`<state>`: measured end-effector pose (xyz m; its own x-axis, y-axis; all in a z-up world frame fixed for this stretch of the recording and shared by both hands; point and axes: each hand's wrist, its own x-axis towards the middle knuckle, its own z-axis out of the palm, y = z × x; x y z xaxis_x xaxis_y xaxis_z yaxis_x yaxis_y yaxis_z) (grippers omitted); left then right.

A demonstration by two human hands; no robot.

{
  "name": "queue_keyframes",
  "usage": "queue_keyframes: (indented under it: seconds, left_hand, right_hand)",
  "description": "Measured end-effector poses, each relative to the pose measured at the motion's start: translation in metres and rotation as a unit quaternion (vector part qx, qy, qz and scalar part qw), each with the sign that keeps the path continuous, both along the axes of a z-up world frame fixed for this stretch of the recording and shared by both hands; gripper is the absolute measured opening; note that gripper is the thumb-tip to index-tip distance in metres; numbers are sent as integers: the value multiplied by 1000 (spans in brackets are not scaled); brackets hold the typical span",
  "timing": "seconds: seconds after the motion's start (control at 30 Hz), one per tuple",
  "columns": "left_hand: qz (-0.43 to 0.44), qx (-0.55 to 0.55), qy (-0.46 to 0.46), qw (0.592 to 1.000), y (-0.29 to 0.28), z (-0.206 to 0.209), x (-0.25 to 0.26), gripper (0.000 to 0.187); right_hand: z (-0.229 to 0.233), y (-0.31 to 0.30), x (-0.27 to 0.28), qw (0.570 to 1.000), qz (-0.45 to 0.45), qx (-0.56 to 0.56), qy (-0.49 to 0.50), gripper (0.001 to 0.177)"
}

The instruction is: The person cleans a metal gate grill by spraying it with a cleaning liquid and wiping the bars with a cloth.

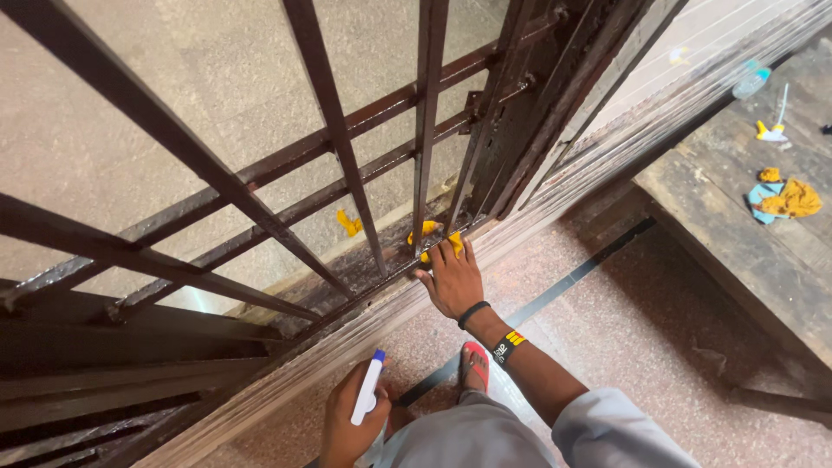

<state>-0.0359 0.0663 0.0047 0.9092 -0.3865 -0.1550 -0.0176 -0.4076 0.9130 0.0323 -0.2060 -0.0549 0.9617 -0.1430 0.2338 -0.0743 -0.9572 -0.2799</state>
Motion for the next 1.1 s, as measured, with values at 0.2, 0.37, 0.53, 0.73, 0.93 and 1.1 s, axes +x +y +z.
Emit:
queue_keyframes:
  seconds: [0.2, 0.37, 0.53, 0.73, 0.93, 1.1]
  left_hand:
    - [-19, -49, -55, 997, 10, -9, 1, 47]
    - [-22, -12, -5, 1000, 23, -14, 3, 51]
    - [-43, -6, -54, 998, 39, -24, 10, 49]
    - [-37, -7, -131, 991, 65, -29, 17, 53]
    - [-4, -1, -55, 998, 88, -14, 21, 55]
    - [17, 25, -33, 999, 104, -10, 21, 54]
  right_hand:
    - [-3, 19, 2, 1000, 15, 21, -4, 54]
    - [0, 44, 1, 998, 25, 42, 38, 52]
    - [-1, 75, -1, 997, 46, 49, 22, 54]
    - [2, 116, -8, 993, 91, 73, 36, 56]
    - [6, 156, -14, 990, 134, 51, 7, 54]
    - [10, 178, -17, 987, 156, 33, 9, 52]
